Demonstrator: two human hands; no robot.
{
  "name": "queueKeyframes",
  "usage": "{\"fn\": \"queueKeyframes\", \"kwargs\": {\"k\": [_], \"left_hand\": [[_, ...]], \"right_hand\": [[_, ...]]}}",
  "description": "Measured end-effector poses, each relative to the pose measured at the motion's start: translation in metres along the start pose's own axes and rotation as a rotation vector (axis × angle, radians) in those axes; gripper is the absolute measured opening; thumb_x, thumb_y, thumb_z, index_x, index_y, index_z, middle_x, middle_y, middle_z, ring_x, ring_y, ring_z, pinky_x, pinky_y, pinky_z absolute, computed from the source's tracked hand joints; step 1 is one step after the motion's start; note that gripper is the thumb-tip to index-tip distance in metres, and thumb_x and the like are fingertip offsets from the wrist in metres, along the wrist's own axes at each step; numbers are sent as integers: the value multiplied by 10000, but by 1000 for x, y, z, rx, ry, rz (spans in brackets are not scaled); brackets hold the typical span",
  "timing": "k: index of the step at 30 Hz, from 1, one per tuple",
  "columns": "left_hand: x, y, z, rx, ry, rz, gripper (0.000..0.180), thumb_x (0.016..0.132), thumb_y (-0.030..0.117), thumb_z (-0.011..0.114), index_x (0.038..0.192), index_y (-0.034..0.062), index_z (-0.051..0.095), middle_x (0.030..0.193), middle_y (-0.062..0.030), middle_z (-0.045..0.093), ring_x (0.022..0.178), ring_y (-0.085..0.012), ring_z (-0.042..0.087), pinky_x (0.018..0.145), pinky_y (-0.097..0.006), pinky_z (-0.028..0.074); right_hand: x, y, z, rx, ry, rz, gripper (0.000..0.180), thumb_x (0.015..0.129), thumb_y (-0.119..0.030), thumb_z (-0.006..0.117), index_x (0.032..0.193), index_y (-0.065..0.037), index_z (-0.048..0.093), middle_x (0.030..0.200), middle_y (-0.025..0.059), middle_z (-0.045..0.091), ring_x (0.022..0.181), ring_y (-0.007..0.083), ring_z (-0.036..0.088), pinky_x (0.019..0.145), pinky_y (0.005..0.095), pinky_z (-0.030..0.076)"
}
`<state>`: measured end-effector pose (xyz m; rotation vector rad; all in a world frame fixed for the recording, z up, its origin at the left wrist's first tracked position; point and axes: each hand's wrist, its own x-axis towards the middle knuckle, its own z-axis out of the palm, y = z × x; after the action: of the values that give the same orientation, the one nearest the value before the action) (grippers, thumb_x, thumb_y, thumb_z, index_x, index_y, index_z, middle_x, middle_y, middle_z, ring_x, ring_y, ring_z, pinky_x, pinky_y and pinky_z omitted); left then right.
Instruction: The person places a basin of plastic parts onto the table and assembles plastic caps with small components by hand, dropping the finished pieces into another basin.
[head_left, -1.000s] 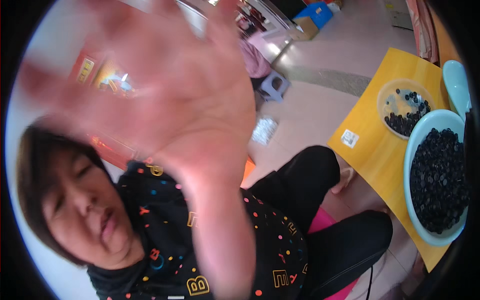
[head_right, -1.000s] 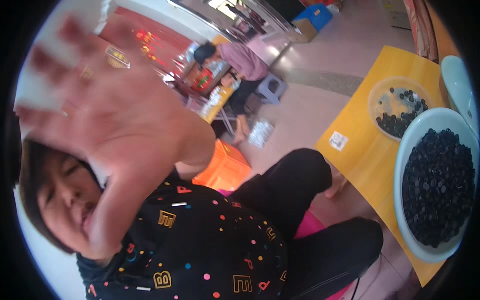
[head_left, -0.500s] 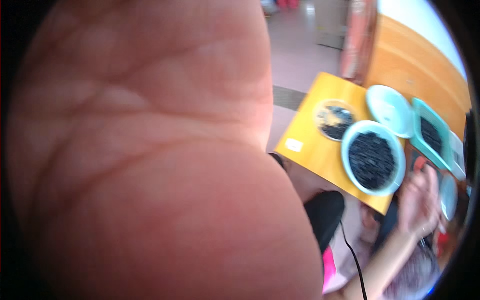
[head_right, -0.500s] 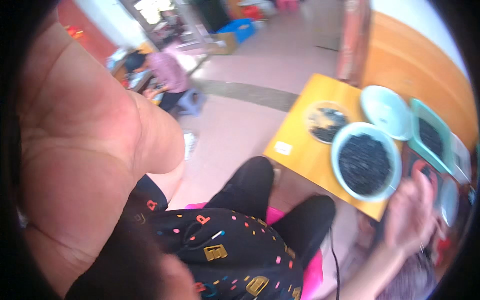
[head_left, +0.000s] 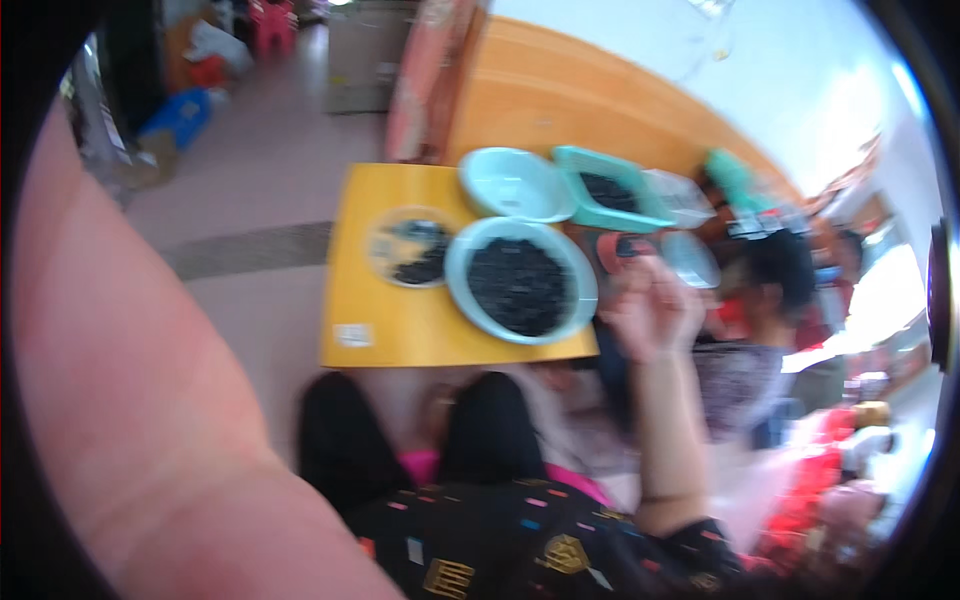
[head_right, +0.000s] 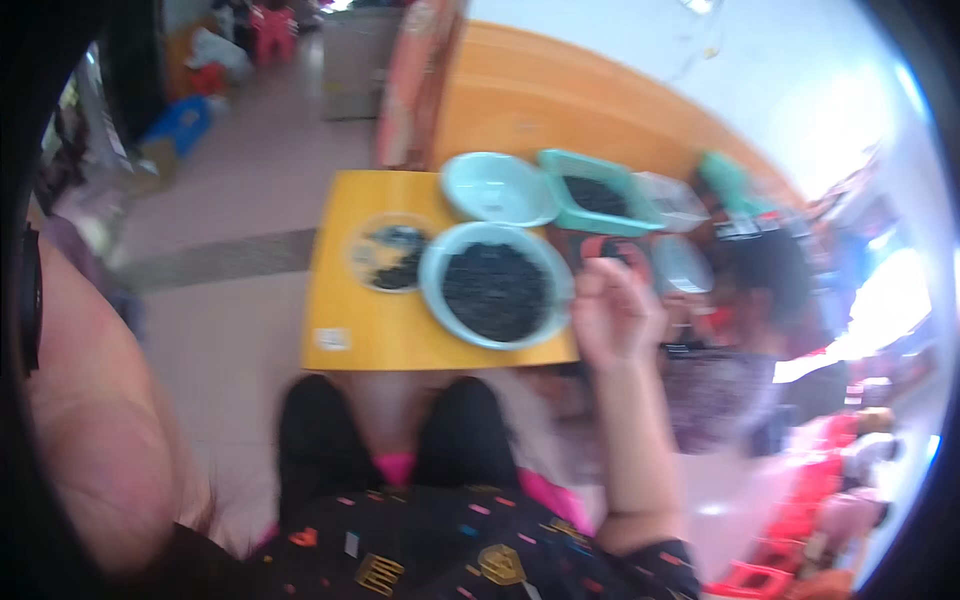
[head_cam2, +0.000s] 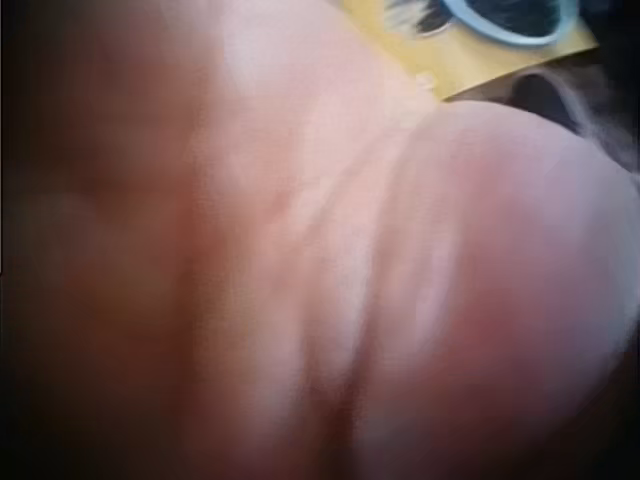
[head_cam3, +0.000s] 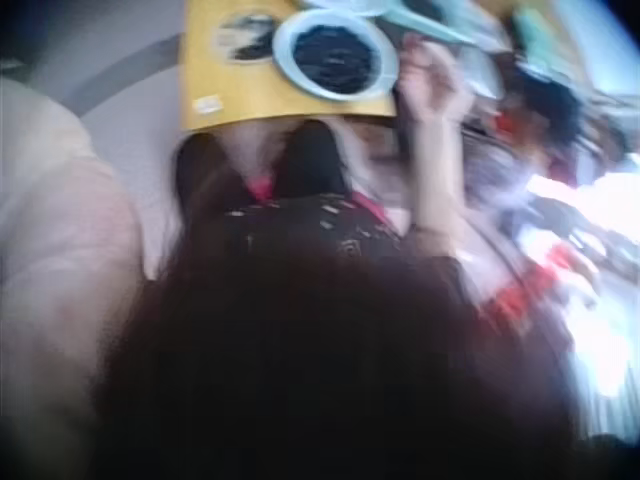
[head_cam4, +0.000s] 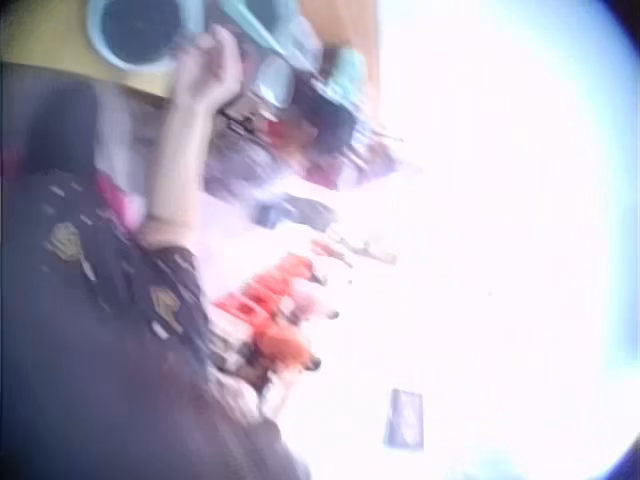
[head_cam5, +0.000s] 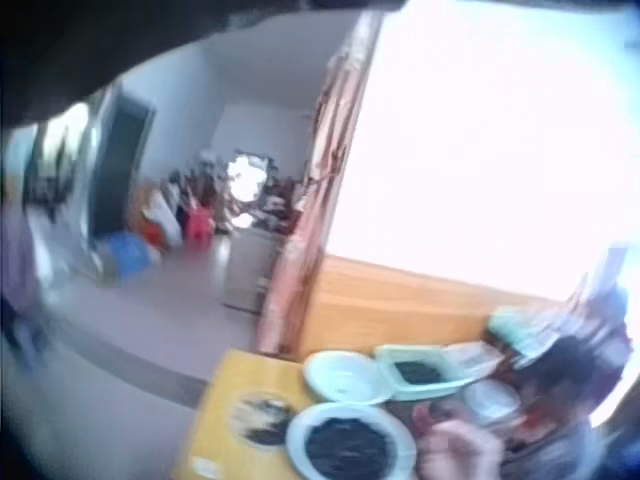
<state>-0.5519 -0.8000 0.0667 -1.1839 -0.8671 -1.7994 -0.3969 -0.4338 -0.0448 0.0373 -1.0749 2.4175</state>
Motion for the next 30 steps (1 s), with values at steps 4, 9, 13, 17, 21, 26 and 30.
{"fn": "queueKeyframes", "kwargs": {"k": [4, 9, 13, 17, 21, 26, 30], "left_hand": [[-28, -13, -3, 24, -236, -40, 671, 895, 564, 517, 1276, 12, 495, 1360, -184, 467, 1226, -283, 473, 1033, -377, 365], [-9, -1, 33, -4, -405, -29, 681, 894, 572, 514, 1275, 8, 495, 1367, -182, 461, 1233, -284, 468, 1037, -381, 360], [4, 3, 28, -7, -518, 8, 690, 892, 578, 512, 1275, 4, 495, 1373, -180, 456, 1239, -285, 463, 1039, -384, 357], [5, 23, 43, 2, -604, -34, 699, 891, 585, 509, 1274, 0, 496, 1379, -178, 452, 1245, -287, 459, 1042, -387, 353], [-68, -11, 70, 362, -430, -369, 407, 983, 323, 484, 1275, 39, 491, 1232, -116, 530, 1127, -224, 510, 1012, -361, 381], [-234, -96, 3, 745, -201, -1709, 617, 865, 275, 651, 1350, -19, 409, 1325, -238, 498, 1208, -292, 516, 1010, -357, 407], [-312, -117, -53, 1483, -467, -1423, 678, 867, 406, 598, 1340, -45, 417, 1308, -280, 504, 1206, -400, 503, 1026, -420, 387]], "right_hand": [[6, 15, -3, 60, -200, 143, 391, 916, -293, 500, 1113, 24, 615, 848, 108, 628, 784, 228, 578, 671, 328, 481], [13, 11, -25, -113, -155, 252, 326, 930, -243, 500, 1062, 34, 608, 805, 103, 627, 689, 186, 592, 625, 275, 477], [-28, 54, -39, -477, -130, 631, 244, 906, -207, 594, 1056, -16, 620, 825, 67, 647, 696, 120, 606, 617, 226, 475], [-57, 92, -57, -872, -321, 780, 206, 926, -169, 555, 1074, -44, 626, 853, -2, 637, 756, 64, 573, 652, 212, 457], [-58, 75, -90, -849, -231, 802, 218, 926, -179, 560, 1068, -29, 627, 848, 3, 637, 747, 67, 571, 641, 211, 457], [-50, 21, -123, -609, 164, 786, 303, 904, -143, 573, 1176, -8, 562, 891, 53, 642, 746, 104, 594, 641, 219, 465], [-51, -14, -145, -426, 294, 727, 411, 904, -150, 571, 1277, -14, 467, 975, 105, 639, 791, 154, 629, 668, 254, 491]]}}
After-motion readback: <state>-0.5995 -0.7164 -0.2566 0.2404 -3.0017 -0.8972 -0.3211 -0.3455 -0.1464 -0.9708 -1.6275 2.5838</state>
